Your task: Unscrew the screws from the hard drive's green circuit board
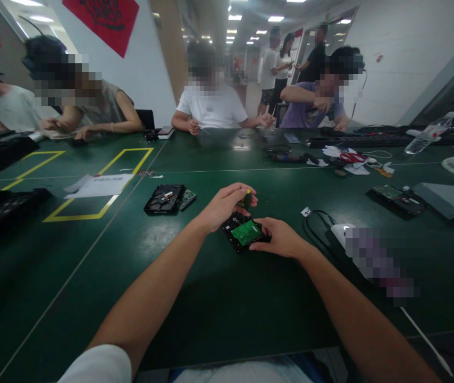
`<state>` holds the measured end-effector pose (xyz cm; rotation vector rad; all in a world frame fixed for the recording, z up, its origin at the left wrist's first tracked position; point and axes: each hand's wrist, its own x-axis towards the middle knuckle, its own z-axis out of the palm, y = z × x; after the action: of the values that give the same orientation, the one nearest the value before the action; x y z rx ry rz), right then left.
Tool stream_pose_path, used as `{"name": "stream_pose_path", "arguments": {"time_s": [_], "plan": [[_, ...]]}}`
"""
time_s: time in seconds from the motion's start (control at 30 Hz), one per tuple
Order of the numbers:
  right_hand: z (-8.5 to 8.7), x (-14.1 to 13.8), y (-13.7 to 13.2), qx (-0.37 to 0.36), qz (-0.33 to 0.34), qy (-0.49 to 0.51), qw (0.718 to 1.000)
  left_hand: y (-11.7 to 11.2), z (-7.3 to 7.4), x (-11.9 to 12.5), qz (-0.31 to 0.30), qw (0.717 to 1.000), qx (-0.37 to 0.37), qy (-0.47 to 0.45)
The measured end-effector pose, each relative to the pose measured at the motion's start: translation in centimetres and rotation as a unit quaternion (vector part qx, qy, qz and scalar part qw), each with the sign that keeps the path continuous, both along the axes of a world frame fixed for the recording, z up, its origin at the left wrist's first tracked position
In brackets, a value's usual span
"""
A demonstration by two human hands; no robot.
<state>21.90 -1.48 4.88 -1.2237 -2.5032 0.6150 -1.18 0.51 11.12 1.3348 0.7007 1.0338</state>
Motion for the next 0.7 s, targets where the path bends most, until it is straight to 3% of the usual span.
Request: {"name": "stream_pose_path", "arguments": {"time_s": [0.27,0.7], "plan": [[-0.1,-1.4,-1.0,0.001,-0.033,-0.007,0.999,-0.4,0.4,-0.1,0.048,0.996,0.028,0.063],[-0.3,-1.5,-1.0,0.025,-0.015,-0.029,0.999,-0.5,1.0,-0.5,-0.010,0.999,0.007,0.049]]}}
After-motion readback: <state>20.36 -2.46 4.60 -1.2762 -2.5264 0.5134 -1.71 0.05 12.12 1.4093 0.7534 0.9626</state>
